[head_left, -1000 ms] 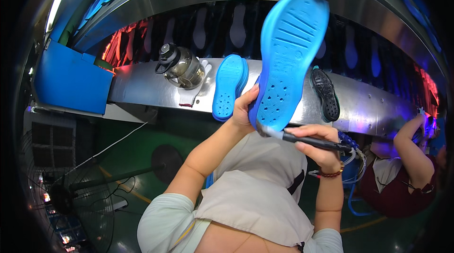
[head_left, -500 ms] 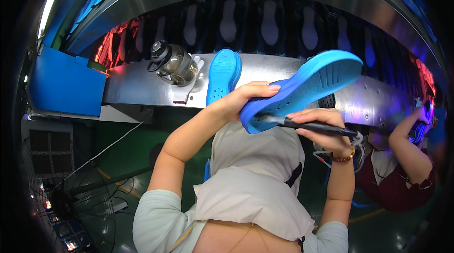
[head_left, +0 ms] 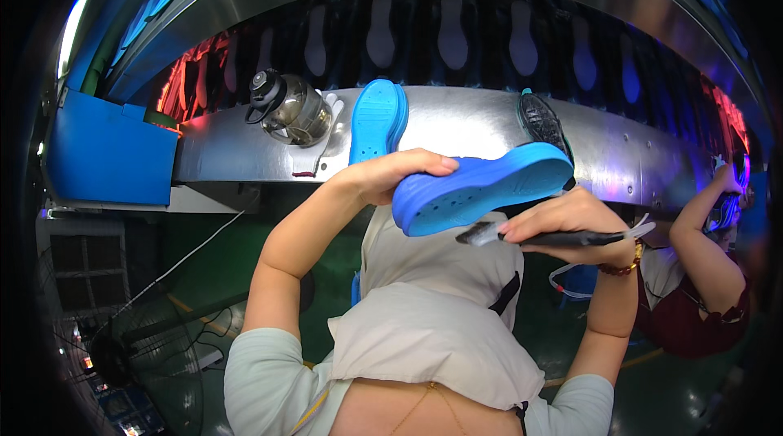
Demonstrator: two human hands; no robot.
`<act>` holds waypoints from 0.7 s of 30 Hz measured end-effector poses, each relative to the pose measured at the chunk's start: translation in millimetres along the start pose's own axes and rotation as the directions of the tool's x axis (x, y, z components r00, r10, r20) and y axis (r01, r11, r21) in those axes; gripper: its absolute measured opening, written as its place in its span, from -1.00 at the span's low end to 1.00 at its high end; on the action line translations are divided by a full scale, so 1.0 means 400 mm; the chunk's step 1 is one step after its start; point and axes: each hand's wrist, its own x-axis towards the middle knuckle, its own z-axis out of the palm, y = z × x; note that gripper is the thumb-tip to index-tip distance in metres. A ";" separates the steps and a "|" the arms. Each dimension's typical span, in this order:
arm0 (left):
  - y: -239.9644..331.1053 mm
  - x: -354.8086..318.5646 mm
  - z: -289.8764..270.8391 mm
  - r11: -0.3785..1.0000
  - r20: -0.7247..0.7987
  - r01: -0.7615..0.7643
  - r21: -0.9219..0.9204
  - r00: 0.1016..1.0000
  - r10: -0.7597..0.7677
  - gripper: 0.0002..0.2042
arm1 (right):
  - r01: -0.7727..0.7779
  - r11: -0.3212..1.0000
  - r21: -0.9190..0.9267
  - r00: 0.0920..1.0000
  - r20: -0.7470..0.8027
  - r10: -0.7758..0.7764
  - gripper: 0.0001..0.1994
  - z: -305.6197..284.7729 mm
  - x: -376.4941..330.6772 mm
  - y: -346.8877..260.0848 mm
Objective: The person takes shoe soles from an overhead conveyor belt and applies adhesive to them using a brush applicator.
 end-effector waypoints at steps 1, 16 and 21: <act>0.009 -0.010 0.005 0.998 -0.019 0.027 -0.050 0.999 -0.028 -0.40 | 0.027 0.998 0.049 0.991 -0.133 -0.020 -0.82 0.000 0.000 0.004; 0.001 -0.078 -0.068 0.983 -0.245 -0.181 -0.031 0.955 0.168 -0.43 | -0.092 0.991 0.096 0.946 -0.301 0.117 -0.82 0.029 -0.041 0.053; -0.077 0.086 -0.089 0.533 -0.122 -0.521 -0.666 0.782 0.611 -0.38 | -0.010 0.984 0.180 0.812 -0.573 0.113 -0.82 0.059 -0.002 0.031</act>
